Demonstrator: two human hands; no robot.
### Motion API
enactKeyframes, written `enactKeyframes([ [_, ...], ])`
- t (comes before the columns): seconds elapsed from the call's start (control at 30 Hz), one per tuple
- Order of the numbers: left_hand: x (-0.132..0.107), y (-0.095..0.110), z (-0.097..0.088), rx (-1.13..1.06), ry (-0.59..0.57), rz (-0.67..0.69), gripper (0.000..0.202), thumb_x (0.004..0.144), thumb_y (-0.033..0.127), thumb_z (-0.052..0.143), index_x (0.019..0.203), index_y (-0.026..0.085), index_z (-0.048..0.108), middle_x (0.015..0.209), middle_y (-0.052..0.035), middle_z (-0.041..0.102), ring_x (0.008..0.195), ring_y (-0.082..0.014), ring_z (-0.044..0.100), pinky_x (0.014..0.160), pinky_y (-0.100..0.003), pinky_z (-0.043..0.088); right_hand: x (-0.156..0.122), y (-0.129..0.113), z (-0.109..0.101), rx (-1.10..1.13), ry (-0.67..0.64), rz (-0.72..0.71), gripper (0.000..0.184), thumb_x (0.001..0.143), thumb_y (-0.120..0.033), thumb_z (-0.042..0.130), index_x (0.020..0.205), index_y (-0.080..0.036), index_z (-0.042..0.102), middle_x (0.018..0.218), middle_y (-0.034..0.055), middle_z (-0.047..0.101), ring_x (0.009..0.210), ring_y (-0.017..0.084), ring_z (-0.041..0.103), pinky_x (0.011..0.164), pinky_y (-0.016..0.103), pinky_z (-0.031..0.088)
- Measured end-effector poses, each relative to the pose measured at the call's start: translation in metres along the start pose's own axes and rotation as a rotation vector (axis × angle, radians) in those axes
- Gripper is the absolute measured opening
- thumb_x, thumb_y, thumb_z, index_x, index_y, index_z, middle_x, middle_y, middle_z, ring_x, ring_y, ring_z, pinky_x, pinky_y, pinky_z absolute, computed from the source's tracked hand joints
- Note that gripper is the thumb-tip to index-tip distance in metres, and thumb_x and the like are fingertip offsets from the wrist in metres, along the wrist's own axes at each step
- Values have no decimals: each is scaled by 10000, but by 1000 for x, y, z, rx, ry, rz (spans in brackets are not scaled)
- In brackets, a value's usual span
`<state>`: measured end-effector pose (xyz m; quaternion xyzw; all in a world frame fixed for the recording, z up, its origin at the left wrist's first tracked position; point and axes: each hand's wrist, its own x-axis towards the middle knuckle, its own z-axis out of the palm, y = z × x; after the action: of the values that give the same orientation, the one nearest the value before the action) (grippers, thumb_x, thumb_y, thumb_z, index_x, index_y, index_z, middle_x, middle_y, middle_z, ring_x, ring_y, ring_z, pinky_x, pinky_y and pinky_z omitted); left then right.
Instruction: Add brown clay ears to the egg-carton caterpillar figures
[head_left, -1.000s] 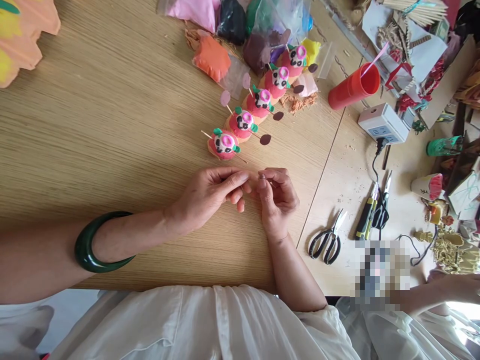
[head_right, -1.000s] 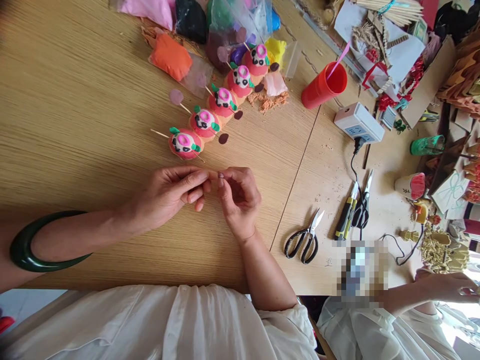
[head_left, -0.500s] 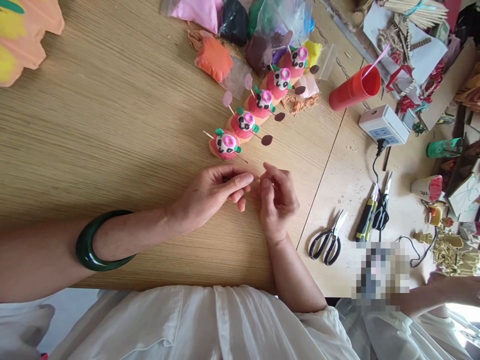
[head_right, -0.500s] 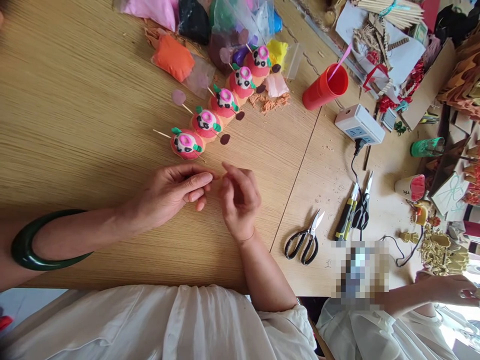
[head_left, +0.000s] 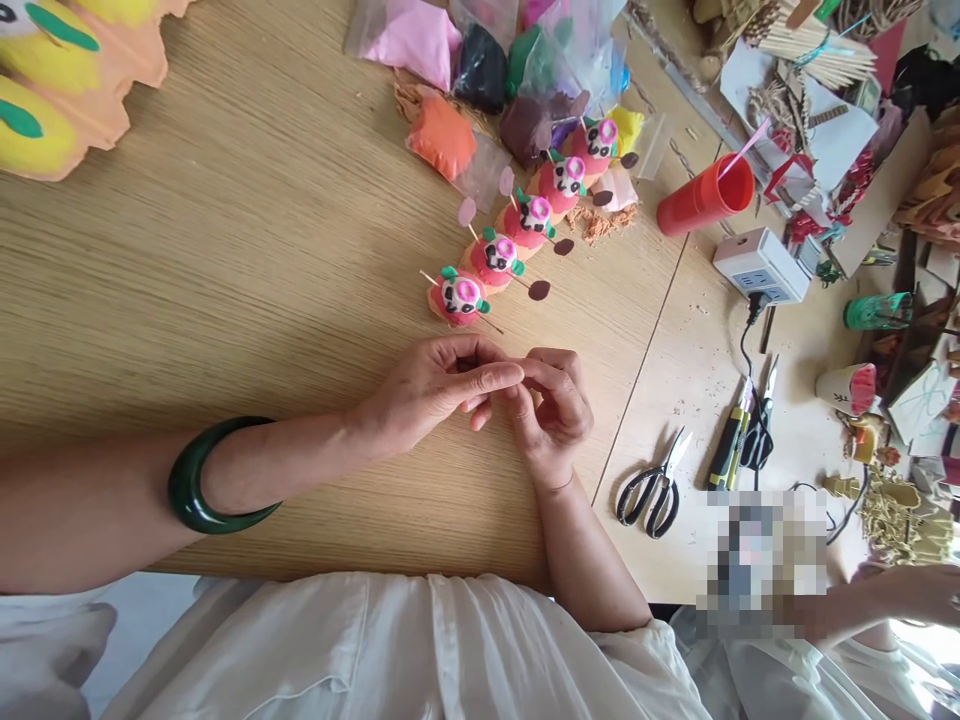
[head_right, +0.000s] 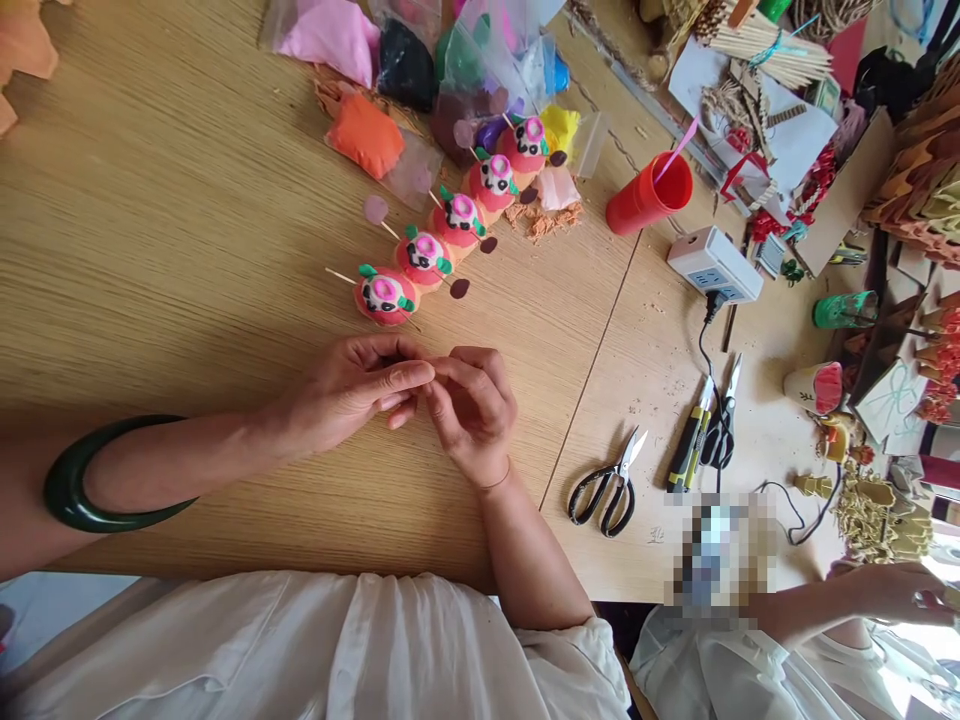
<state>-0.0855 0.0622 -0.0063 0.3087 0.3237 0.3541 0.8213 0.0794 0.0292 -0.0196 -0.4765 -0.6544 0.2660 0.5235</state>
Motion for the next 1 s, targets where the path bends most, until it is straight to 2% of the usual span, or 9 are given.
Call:
enactKeyframes([
  [0.1, 2, 0, 1, -60, -3, -6, 372, 976, 455, 723, 763, 151, 716, 649, 28, 537, 535, -56, 492, 518, -181, 465, 0, 2, 1, 24, 59, 85, 81, 986, -237, 694, 1062, -251, 718, 952, 24, 642, 863, 141, 665, 692, 280, 578],
  [0.27, 2, -2, 1, -110, 27, -38, 253, 985, 339, 716, 837, 144, 782, 803, -15, 646, 573, -60, 513, 535, -196, 519, 1, 5, 0, 83, 110, 184, 47, 983, -258, 705, 1022, -252, 731, 941, 15, 627, 900, 136, 659, 751, 280, 593],
  [0.4, 2, 0, 3, -114, 49, -32, 269, 956, 334, 751, 781, 133, 783, 785, -20, 644, 554, -51, 478, 510, -191, 507, 1, 6, 0, 53, 84, 142, 105, 987, -237, 702, 1063, -271, 765, 969, 20, 631, 919, 140, 669, 779, 299, 603],
  [0.53, 2, 0, 3, -89, 54, -18, 160, 915, 309, 797, 878, 155, 818, 679, 18, 559, 558, -58, 478, 504, -177, 487, 1, 5, 1, 43, 56, 109, 152, 990, -213, 693, 1104, -278, 768, 985, 23, 638, 921, 140, 673, 780, 304, 602],
  [0.63, 2, -1, 2, -51, 50, 3, 134, 917, 301, 793, 943, 173, 824, 614, 44, 502, 542, -63, 496, 509, -178, 479, 1, 3, 1, 49, 27, 131, 156, 1018, -259, 648, 1126, -273, 759, 1003, 32, 659, 932, 150, 682, 790, 318, 609],
  [0.73, 1, -2, 1, -15, 59, 3, 150, 913, 311, 798, 905, 163, 815, 593, 49, 497, 530, -72, 520, 505, -192, 476, 2, 1, 0, 57, 38, 188, 175, 1033, -329, 621, 1133, -268, 751, 981, 34, 668, 903, 153, 674, 767, 312, 604],
  [0.83, 1, -3, 1, 3, 73, -21, 138, 901, 310, 819, 905, 172, 822, 583, 56, 498, 525, -66, 524, 508, -188, 467, 3, 0, -1, 92, 49, 219, 166, 1030, -330, 628, 1106, -265, 761, 951, 28, 663, 859, 142, 653, 733, 291, 583],
  [1.0, 0, -3, -2, 15, 36, -4, 114, 868, 313, 864, 911, 213, 829, 604, 63, 515, 545, -48, 539, 528, -164, 451, 2, 1, -4, 136, 31, 163, 185, 1036, -276, 607, 1136, -281, 763, 981, 34, 674, 937, 165, 671, 811, 334, 591],
])
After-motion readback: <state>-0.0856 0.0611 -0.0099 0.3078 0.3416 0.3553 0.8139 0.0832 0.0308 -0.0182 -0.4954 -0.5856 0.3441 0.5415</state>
